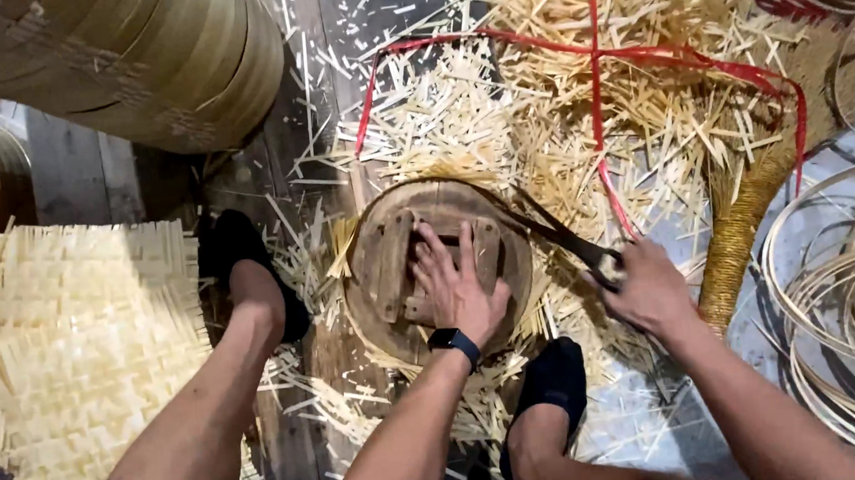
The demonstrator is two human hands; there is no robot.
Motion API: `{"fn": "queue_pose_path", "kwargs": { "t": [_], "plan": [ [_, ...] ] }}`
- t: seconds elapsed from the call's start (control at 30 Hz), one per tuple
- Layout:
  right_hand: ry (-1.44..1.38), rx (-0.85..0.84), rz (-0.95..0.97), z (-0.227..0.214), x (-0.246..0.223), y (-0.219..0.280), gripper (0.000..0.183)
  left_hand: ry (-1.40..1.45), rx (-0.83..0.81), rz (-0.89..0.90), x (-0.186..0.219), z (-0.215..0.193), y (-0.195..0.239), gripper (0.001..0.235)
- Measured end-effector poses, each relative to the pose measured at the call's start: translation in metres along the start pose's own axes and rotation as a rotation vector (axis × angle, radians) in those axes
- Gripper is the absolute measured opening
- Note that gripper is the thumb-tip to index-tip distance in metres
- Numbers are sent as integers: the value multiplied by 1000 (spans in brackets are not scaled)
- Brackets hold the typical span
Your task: The person sits on the floor assembling bamboo steamer baskets. They place a square woven bamboo mat over a round rim, press a wooden block mold into the center to seat the mat, trim the overhanging mat edges with scissors, and set finished baskets onto a stack.
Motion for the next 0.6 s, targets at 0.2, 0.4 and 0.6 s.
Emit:
{"fn": "queue_pose_path", "kwargs": {
  "t": [0.2,0.4,0.6],
  "plan": [
    [287,-48,-45,-1,-54,-34,59,8,-39,11,-3,-1,4,114],
    [291,-153,29,14,-16,-45,43,1,-74,83,6,-4,10,116],
    [399,22,-144,-16,-80,-78,49,8,-107,108,4,-12,9,116]
  ]
}}
Point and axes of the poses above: each hand's wrist, its own y-axis away from the middle knuckle, its own z-axis out of the palm, x = y × z, the point moved 10 cm from there along -y, towards the middle knuckle, and after that the axes turned 3 degrees about -z, right-handed, at the moved point
